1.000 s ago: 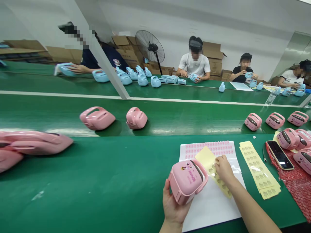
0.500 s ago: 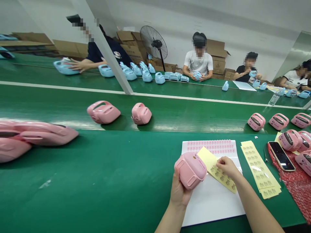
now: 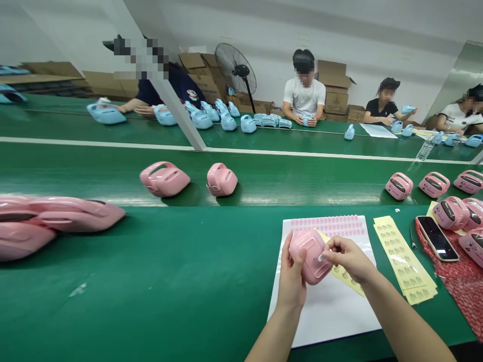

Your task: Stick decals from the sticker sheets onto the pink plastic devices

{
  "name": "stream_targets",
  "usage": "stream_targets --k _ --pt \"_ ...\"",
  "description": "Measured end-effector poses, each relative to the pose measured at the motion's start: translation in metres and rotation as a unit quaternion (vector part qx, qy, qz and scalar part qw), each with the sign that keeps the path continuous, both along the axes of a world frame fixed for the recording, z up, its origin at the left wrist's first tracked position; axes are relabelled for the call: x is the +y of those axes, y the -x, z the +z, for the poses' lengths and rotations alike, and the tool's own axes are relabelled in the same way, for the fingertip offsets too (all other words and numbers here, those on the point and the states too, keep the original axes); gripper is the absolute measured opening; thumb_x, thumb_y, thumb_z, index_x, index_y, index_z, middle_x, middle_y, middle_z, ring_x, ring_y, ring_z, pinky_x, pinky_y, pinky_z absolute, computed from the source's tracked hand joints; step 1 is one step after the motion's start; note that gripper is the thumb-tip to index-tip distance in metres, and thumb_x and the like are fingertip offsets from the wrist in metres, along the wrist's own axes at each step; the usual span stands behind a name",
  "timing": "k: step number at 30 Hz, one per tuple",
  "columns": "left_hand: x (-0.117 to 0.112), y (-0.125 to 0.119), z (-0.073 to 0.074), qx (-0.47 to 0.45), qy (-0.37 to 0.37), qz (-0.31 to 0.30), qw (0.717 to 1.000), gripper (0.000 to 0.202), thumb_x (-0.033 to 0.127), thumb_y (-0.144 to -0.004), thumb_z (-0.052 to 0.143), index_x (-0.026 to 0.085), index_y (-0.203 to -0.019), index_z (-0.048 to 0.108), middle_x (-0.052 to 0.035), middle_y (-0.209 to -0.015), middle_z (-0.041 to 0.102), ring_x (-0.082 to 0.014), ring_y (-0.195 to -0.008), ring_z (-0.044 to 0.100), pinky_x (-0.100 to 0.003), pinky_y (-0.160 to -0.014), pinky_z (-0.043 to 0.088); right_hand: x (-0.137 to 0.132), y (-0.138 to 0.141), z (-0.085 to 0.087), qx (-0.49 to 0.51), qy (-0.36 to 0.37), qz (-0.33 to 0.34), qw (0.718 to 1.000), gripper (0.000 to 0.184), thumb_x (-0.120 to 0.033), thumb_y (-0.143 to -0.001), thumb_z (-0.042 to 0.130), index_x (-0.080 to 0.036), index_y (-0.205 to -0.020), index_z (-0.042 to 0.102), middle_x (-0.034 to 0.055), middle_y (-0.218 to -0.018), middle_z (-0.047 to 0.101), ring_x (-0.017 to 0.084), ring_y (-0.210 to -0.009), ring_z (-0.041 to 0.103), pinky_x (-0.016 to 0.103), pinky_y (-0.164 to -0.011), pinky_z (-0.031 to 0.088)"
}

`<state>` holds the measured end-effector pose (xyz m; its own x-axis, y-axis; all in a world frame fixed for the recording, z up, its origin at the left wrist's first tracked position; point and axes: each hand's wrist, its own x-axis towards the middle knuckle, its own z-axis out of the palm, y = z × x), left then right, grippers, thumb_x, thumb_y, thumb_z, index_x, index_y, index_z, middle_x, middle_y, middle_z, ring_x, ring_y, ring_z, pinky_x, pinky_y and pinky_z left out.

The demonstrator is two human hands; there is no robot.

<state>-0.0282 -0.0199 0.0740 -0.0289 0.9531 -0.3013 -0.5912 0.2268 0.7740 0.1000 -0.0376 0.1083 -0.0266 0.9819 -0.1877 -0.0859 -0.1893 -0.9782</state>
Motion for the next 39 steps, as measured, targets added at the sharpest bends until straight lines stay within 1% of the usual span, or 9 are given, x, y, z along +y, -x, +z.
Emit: stream_targets --k 4,11,18,22,28,32,35,37,39 --pt "-0.002 0.0 0.0 0.004 -0.001 -0.009 1.0 0.077 0.047 -0.049 0.077 0.027 -0.119 0.05 -0.0068 -0.113 0.057 -0.0251 -0.1 0.056 -0.031 -0.079 0.048 0.004 0.002 -0.002 -0.02 0.03 0.008 0.999 0.027 -0.038 -0.054 0.07 -0.018 -0.059 0.053 -0.005 -0.051 0.048 0.008 -0.049 0.039 0.023 -0.048 0.028" --pt "-0.001 0.0 -0.003 0.0 0.0 -0.015 1.0 0.076 0.047 -0.048 0.077 0.027 -0.117 0.052 -0.0072 -0.113 0.057 -0.0239 -0.099 0.056 -0.029 -0.076 0.048 0.005 0.001 -0.003 -0.021 0.038 0.011 0.999 0.028 -0.038 -0.053 0.071 -0.017 -0.059 0.053 -0.0055 -0.05 0.047 0.008 -0.048 0.039 0.023 -0.048 0.028" --pt "0.0 0.002 -0.003 0.012 -0.013 -0.019 1.0 0.076 0.047 -0.051 0.076 0.026 -0.119 0.05 -0.0076 -0.115 0.056 -0.0256 -0.101 0.056 -0.03 -0.077 0.049 0.007 0.001 -0.013 -0.02 0.02 0.009 1.0 0.027 -0.038 -0.055 0.071 -0.017 -0.06 0.054 -0.0064 -0.051 0.041 0.008 -0.05 0.039 0.023 -0.05 0.03" --pt "0.0 0.003 -0.004 0.012 -0.012 -0.018 1.0 0.075 0.047 -0.051 0.076 0.027 -0.118 0.05 -0.0077 -0.115 0.056 -0.0256 -0.101 0.056 -0.03 -0.076 0.049 0.007 0.002 -0.015 -0.03 0.014 -0.001 0.999 0.026 -0.038 -0.055 0.069 -0.017 -0.06 0.054 -0.0065 -0.051 0.039 0.008 -0.051 0.037 0.023 -0.05 0.03" --pt "0.0 0.002 -0.003 0.01 -0.006 -0.015 1.0 0.074 0.047 -0.049 0.077 0.026 -0.116 0.051 -0.0056 -0.112 0.057 -0.0232 -0.098 0.056 -0.028 -0.075 0.049 0.006 0.005 -0.016 -0.08 0.004 -0.029 0.996 0.023 -0.037 -0.056 0.064 -0.017 -0.059 0.053 -0.0066 -0.052 0.037 0.008 -0.05 0.034 0.023 -0.049 0.027" --pt "0.0 0.003 0.002 0.007 -0.005 -0.017 1.0 0.076 0.047 -0.048 0.077 0.027 -0.117 0.05 -0.005 -0.11 0.058 -0.0228 -0.097 0.056 -0.028 -0.074 0.049 0.006 0.005 -0.014 -0.129 -0.019 -0.038 0.991 0.018 -0.034 -0.061 0.062 -0.018 -0.06 0.053 -0.0066 -0.053 0.035 0.008 -0.05 0.033 0.023 -0.049 0.028" --pt "-0.002 0.003 0.005 0.005 -0.002 -0.017 1.0 0.076 0.046 -0.048 0.078 0.027 -0.117 0.05 -0.0041 -0.108 0.059 -0.0221 -0.096 0.057 -0.028 -0.075 0.049 0.004 0.008 -0.014 -0.212 -0.068 -0.062 0.973 0.014 -0.03 -0.065 0.06 -0.02 -0.06 0.052 -0.0049 -0.056 0.037 0.01 -0.052 0.036 0.024 -0.051 0.032" --pt "-0.003 0.002 0.006 0.005 0.001 -0.01 1.0 0.074 0.045 -0.049 0.078 0.027 -0.115 0.051 -0.0034 -0.105 0.06 -0.0214 -0.094 0.058 -0.028 -0.075 0.049 -0.001 0.014 -0.017 -0.283 -0.144 -0.089 0.944 0.012 -0.028 -0.071 0.056 -0.02 -0.062 0.052 -0.0018 -0.062 0.042 0.012 -0.056 0.039 0.026 -0.053 0.035" --pt "-0.003 0.001 0.005 0.006 0.004 0.001 1.0 0.07 0.044 -0.051 0.077 0.027 -0.114 0.051 -0.0029 -0.101 0.061 -0.0208 -0.091 0.059 -0.029 -0.075 0.049 -0.008 0.02 -0.023 -0.341 -0.231 -0.103 0.906 0.014 -0.027 -0.077 0.049 -0.021 -0.066 0.055 0.0015 -0.067 0.045 0.014 -0.059 0.042 0.028 -0.056 0.038"
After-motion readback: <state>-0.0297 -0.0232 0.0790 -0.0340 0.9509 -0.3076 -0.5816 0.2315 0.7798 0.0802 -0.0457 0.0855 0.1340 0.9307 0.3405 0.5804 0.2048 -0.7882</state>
